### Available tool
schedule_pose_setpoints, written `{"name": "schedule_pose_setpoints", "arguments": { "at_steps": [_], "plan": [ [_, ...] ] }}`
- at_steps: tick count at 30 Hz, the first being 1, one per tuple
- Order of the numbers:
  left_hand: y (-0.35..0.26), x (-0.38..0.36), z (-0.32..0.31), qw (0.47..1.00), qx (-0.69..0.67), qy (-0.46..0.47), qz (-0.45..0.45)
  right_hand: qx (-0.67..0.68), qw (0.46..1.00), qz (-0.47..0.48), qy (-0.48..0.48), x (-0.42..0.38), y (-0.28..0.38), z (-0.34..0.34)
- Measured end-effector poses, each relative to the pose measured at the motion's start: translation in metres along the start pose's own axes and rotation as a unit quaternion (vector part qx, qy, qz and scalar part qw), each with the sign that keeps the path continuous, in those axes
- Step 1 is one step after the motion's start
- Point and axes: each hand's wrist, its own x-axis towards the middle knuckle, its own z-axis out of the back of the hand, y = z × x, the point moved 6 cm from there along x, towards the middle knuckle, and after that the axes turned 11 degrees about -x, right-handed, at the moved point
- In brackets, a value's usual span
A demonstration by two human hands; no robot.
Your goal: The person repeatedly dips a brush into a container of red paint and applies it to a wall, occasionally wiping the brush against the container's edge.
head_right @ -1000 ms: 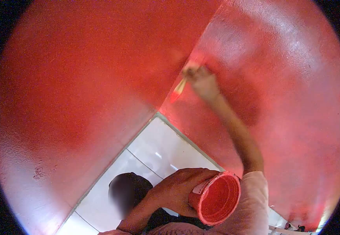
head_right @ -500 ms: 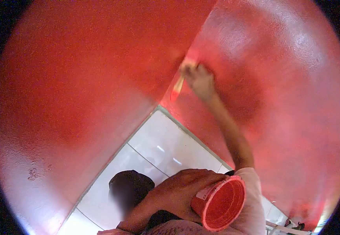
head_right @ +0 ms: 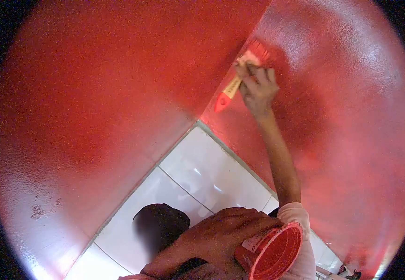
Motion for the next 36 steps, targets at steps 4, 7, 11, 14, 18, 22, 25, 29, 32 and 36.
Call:
{"name": "schedule_pose_setpoints", "arguments": {
  "at_steps": [4, 7, 11, 14, 18, 22, 25, 29, 32, 36],
  "plan": [
    [-0.004, 0.004, 0.005, 0.998, -0.053, 0.013, 0.043, -0.033, 0.978, 0.101, 0.182, -0.101, 0.042, -0.07],
    [-0.004, 0.005, 0.005, 0.999, -0.05, 0.003, 0.019, 0.147, 0.962, 0.054, 0.224, -0.111, 0.07, -0.082],
    [-0.008, 0.006, 0.019, 0.996, -0.061, 0.064, -0.014, 0.092, 0.985, -0.053, 0.134, -0.021, 0.017, -0.035],
    [-0.011, 0.007, 0.021, 0.995, -0.061, 0.08, -0.025, 0.021, 0.997, -0.069, 0.005, 0.017, 0.004, 0.004],
    [-0.006, 0.005, 0.008, 0.999, -0.033, 0.028, 0.006, -0.053, 0.978, -0.037, 0.197, -0.056, 0.022, -0.051],
    [-0.005, 0.003, 0.006, 1.0, -0.013, 0.015, 0.018, 0.061, 0.968, 0.02, 0.241, -0.12, 0.07, -0.076],
    [-0.002, 0.003, 0.004, 1.0, -0.002, 0.019, 0.012, 0.086, 0.98, -0.018, 0.18, -0.08, 0.044, -0.061],
    [0.001, 0.001, 0.0, 0.999, 0.009, 0.039, 0.018, 0.062, 0.993, -0.051, -0.087, 0.064, -0.045, 0.03],
    [0.002, 0.001, 0.0, 0.997, 0.015, 0.062, 0.048, 0.0, 0.987, -0.021, -0.156, 0.084, -0.053, 0.059],
    [0.004, 0.004, -0.002, 0.996, 0.014, 0.059, 0.07, -0.071, 0.991, 0.002, 0.117, -0.028, -0.014, -0.022]
  ]
}}
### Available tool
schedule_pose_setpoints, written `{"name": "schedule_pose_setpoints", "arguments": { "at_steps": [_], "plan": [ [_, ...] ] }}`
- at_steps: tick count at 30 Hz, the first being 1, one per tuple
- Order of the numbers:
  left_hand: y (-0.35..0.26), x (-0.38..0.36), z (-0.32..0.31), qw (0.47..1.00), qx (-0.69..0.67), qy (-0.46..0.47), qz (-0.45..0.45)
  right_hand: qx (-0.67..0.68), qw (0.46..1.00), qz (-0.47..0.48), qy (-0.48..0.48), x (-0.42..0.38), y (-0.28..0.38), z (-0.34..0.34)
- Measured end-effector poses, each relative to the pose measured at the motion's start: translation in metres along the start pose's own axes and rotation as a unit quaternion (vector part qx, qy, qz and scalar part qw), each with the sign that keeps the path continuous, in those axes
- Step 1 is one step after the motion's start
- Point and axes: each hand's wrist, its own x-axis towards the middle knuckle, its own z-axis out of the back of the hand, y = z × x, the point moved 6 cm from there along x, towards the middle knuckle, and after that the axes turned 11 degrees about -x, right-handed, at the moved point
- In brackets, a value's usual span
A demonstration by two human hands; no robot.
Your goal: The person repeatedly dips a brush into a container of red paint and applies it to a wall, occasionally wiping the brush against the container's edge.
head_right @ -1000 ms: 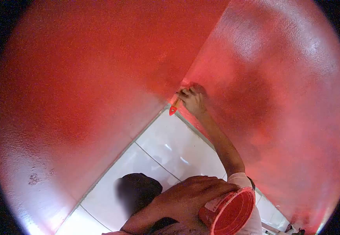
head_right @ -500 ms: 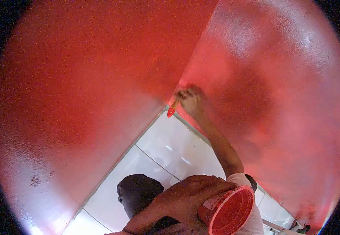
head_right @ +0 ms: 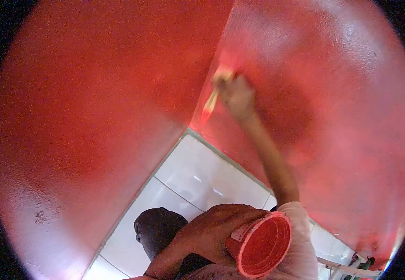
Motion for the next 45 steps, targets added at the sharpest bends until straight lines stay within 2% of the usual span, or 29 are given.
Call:
{"name": "schedule_pose_setpoints", "arguments": {
  "at_steps": [1, 2, 4, 7, 9, 11, 13, 14, 16, 17, 19, 20, 22, 24, 26, 27, 28, 30, 31, 34, 35, 36, 37, 38, 39, 40, 42, 44, 45],
  "plan": [
    [0.0, 0.0, 0.0, 1.0, 0.001, -0.003, -0.001, -0.01, 0.991, -0.049, 0.122, -0.044, 0.025, -0.041],
    [0.0, 0.001, 0.0, 1.0, -0.001, -0.003, 0.004, 0.079, 0.994, 0.07, -0.007, -0.061, 0.057, -0.021],
    [-0.001, 0.001, -0.001, 1.0, -0.008, -0.001, 0.02, 0.108, 0.968, 0.111, 0.198, -0.101, 0.092, -0.048],
    [0.001, 0.005, -0.001, 0.999, -0.01, 0.019, 0.031, 0.087, 0.984, 0.037, 0.152, -0.082, 0.062, -0.06],
    [0.002, 0.006, 0.002, 1.0, -0.022, 0.006, 0.015, 0.144, 0.989, 0.018, 0.002, -0.005, 0.006, 0.002],
    [-0.001, 0.008, 0.003, 1.0, -0.017, -0.011, -0.017, 0.178, 0.976, -0.046, -0.119, 0.065, -0.035, 0.089],
    [-0.008, 0.009, 0.007, 0.998, 0.007, -0.031, -0.062, 0.089, 0.978, -0.06, -0.182, 0.088, -0.047, 0.124],
    [-0.003, 0.01, 0.004, 0.999, -0.015, -0.012, -0.026, 0.043, 0.974, -0.067, -0.213, 0.09, -0.049, 0.133],
    [0.005, 0.011, 0.001, 0.997, -0.055, 0.026, 0.044, -0.002, 0.991, 0.028, -0.135, 0.052, -0.025, 0.081],
    [0.005, 0.011, 0.001, 0.998, -0.048, 0.019, 0.035, -0.029, 0.996, -0.069, 0.054, 0.005, -0.015, 0.014],
    [0.007, 0.01, -0.001, 0.999, -0.028, 0.008, 0.017, 0.187, 0.961, -0.084, 0.185, -0.059, 0.045, -0.032],
    [0.007, 0.01, -0.001, 0.999, -0.03, 0.004, 0.015, 0.062, 0.99, 0.063, 0.107, -0.106, 0.076, -0.046],
    [0.004, 0.009, 0.001, 0.999, -0.037, -0.003, 0.015, 0.132, 0.97, 0.088, 0.182, -0.12, 0.102, -0.042],
    [0.003, 0.008, 0.002, 0.999, -0.034, 0.008, 0.021, 0.15, 0.978, 0.053, 0.133, -0.092, 0.069, -0.034],
    [0.005, 0.006, 0.0, 0.999, -0.044, 0.02, 0.02, 0.172, 0.981, 0.018, 0.094, -0.038, 0.022, 0.002],
    [0.006, 0.009, 0.002, 0.998, -0.054, 0.027, 0.017, 0.206, 0.979, -0.004, 0.001, 0.024, -0.003, 0.061],
    [0.007, 0.01, 0.001, 0.997, -0.063, 0.034, 0.013, 0.326, 0.936, -0.037, -0.126, 0.065, -0.029, 0.112],
    [0.009, 0.01, 0.002, 0.997, -0.066, 0.033, 0.016, 0.143, 0.976, -0.07, -0.148, 0.117, -0.064, 0.169],
    [0.01, 0.009, 0.001, 0.997, -0.065, 0.035, 0.017, 0.101, 0.97, -0.064, -0.213, 0.129, -0.069, 0.19],
    [0.011, 0.007, 0.001, 0.998, -0.049, 0.036, 0.001, 0.004, 0.982, 0.07, -0.173, 0.098, -0.054, 0.152],
    [0.012, 0.006, -0.001, 0.998, -0.052, 0.044, 0.01, -0.073, 0.99, 0.07, -0.102, 0.07, -0.028, 0.127],
    [0.013, 0.004, 0.0, 0.997, -0.057, 0.051, 0.019, -0.063, 0.997, 0.033, -0.016, 0.02, -0.015, 0.072],
    [0.014, 0.004, -0.001, 0.996, -0.061, 0.056, 0.029, -0.073, 0.993, 0.044, 0.084, -0.025, 0.016, 0.048],
    [0.016, 0.002, -0.002, 0.997, -0.047, 0.055, 0.025, 0.019, 0.998, 0.044, 0.05, -0.076, 0.043, 0.011],
    [0.019, -0.002, -0.004, 0.998, -0.035, 0.054, 0.023, 0.093, 0.97, 0.036, 0.222, -0.122, 0.066, -0.016],
    [0.021, -0.004, -0.006, 0.998, -0.021, 0.054, 0.021, 0.113, 0.967, 0.062, 0.22, -0.157, 0.085, -0.032],
    [0.016, -0.006, -0.004, 0.998, -0.026, 0.055, 0.003, 0.223, 0.942, -0.013, 0.251, -0.175, 0.091, -0.041],
    [0.009, -0.006, 0.001, 0.998, -0.032, 0.051, -0.018, 0.39, 0.847, -0.2, 0.301, -0.146, 0.068, -0.031],
    [0.006, -0.006, 0.001, 0.998, -0.037, 0.05, -0.027, 0.359, 0.887, -0.175, 0.231, -0.102, 0.039, 0.0]
  ]
}}
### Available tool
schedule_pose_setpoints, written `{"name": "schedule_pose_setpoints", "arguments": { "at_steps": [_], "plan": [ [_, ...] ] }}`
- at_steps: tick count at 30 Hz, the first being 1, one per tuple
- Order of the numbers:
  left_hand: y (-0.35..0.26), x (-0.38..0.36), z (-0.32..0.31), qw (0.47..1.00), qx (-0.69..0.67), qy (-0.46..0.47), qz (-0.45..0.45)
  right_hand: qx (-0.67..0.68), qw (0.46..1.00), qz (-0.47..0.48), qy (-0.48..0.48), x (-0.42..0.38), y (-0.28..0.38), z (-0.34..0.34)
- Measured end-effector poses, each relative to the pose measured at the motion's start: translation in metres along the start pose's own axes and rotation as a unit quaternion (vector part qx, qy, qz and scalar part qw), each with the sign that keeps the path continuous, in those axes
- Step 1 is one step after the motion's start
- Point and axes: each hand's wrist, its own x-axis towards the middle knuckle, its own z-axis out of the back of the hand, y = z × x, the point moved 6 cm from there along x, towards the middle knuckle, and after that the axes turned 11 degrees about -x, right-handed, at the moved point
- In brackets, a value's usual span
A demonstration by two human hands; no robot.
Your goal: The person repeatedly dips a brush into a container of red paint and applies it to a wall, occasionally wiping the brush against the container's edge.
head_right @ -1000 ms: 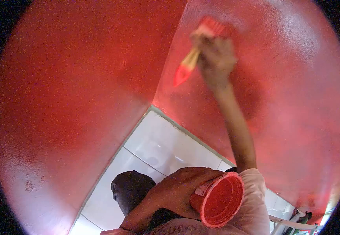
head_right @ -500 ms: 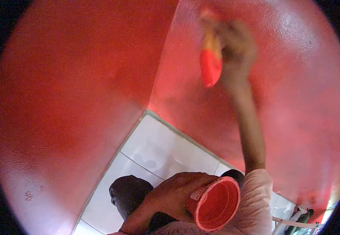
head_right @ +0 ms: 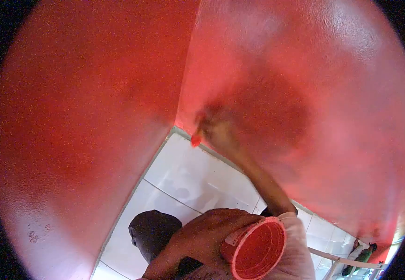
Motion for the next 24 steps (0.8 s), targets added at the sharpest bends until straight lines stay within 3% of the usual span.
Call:
{"name": "schedule_pose_setpoints", "arguments": {
  "at_steps": [1, 3, 4, 6, 8, 9, 10, 11, 12, 14, 15, 17, 20, 22, 23, 24],
  "plan": [
    [0.0, 0.0, -0.002, 1.0, -0.008, 0.0, -0.01, -0.093, 0.983, 0.12, -0.106, 0.024, 0.039, 0.075],
    [0.001, 0.001, -0.005, 1.0, -0.015, 0.01, -0.015, -0.165, 0.917, 0.251, -0.262, 0.042, 0.103, 0.181],
    [0.0, 0.001, -0.006, 1.0, -0.017, 0.015, -0.019, -0.177, 0.874, 0.254, -0.374, 0.045, 0.12, 0.213],
    [0.005, -0.005, -0.026, 0.96, 0.267, 0.067, -0.048, -0.174, 0.879, 0.196, -0.398, 0.045, 0.11, 0.22],
    [0.007, -0.004, -0.024, 0.963, 0.254, 0.086, -0.033, -0.27, 0.879, 0.194, -0.342, 0.04, 0.092, 0.195],
    [0.005, 0.0, -0.012, 0.992, 0.098, 0.082, -0.002, -0.365, 0.865, 0.216, -0.268, 0.022, 0.064, 0.148],
    [-0.001, 0.003, -0.006, 0.997, 0.017, 0.075, 0.014, -0.323, 0.929, 0.103, -0.146, 0.004, 0.026, 0.088],
    [-0.006, 0.006, 0.001, 0.995, -0.064, 0.065, 0.029, -0.296, 0.954, -0.028, -0.033, -0.02, -0.013, 0.026],
    [-0.017, 0.008, 0.005, 0.996, -0.066, 0.057, 0.031, -0.149, 0.967, -0.116, 0.171, -0.041, -0.019, -0.015],
    [-0.013, 0.007, -0.001, 0.996, -0.06, 0.04, 0.056, -0.309, 0.933, 0.092, 0.161, -0.11, -0.05, -0.109],
    [-0.004, 0.003, -0.006, 0.995, -0.055, 0.03, 0.076, -0.185, 0.968, 0.073, 0.152, -0.124, -0.041, -0.106],
    [0.006, 0.002, -0.003, 0.997, -0.041, 0.001, 0.073, -0.144, 0.965, 0.044, 0.217, -0.14, -0.021, -0.091],
    [0.015, 0.004, 0.004, 0.998, -0.022, -0.033, 0.046, -0.135, 0.943, -0.079, 0.295, -0.145, 0.011, -0.031],
    [0.025, 0.006, 0.018, 0.996, -0.006, -0.055, 0.066, 0.01, 0.96, -0.121, 0.252, -0.166, -0.004, -0.008],
    [0.026, 0.009, 0.025, 0.995, 0.015, -0.088, 0.037, 0.296, 0.91, -0.263, 0.126, -0.204, -0.037, -0.014],
    [0.027, 0.009, 0.031, 0.992, 0.035, -0.121, 0.006, 0.551, 0.75, -0.366, -0.011, -0.235, -0.062, -0.026]
  ]
}}
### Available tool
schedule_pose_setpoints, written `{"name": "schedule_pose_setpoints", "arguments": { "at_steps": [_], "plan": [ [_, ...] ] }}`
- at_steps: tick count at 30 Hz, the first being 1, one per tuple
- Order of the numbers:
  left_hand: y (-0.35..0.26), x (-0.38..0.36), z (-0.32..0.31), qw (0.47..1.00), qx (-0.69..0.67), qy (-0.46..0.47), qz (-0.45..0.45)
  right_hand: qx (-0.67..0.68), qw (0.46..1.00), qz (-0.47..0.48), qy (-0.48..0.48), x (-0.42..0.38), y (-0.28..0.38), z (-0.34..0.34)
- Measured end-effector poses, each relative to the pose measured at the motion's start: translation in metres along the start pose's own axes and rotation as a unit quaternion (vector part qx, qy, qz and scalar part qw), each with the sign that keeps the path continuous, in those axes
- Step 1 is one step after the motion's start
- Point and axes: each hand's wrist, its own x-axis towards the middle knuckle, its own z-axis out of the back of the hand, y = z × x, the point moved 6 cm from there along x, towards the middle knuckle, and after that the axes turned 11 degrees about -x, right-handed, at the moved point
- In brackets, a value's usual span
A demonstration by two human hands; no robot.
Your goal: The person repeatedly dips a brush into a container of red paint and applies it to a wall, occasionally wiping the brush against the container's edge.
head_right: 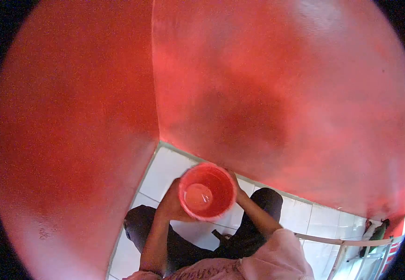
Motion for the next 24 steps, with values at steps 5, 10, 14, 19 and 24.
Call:
{"name": "schedule_pose_setpoints", "arguments": {
  "at_steps": [5, 10, 14, 19, 24],
  "plan": [
    [0.033, 0.006, 0.019, 0.995, 0.035, -0.098, -0.006, -0.37, 0.908, 0.143, -0.134, -0.095, 0.143, -0.02],
    [0.063, 0.018, 0.004, 0.99, 0.066, -0.124, 0.012, -0.237, 0.882, 0.223, -0.34, -0.16, 0.217, 0.022],
    [0.077, 0.027, -0.017, 0.986, 0.068, -0.155, -0.003, -0.139, 0.873, 0.297, -0.36, -0.186, 0.269, 0.028],
    [0.08, 0.023, -0.045, 0.974, 0.091, -0.2, -0.046, -0.184, 0.902, 0.266, -0.288, -0.186, 0.289, -0.001],
    [0.079, 0.017, -0.075, 0.977, 0.089, -0.193, -0.016, -0.274, 0.889, 0.257, -0.263, -0.18, 0.283, -0.022]
  ]
}}
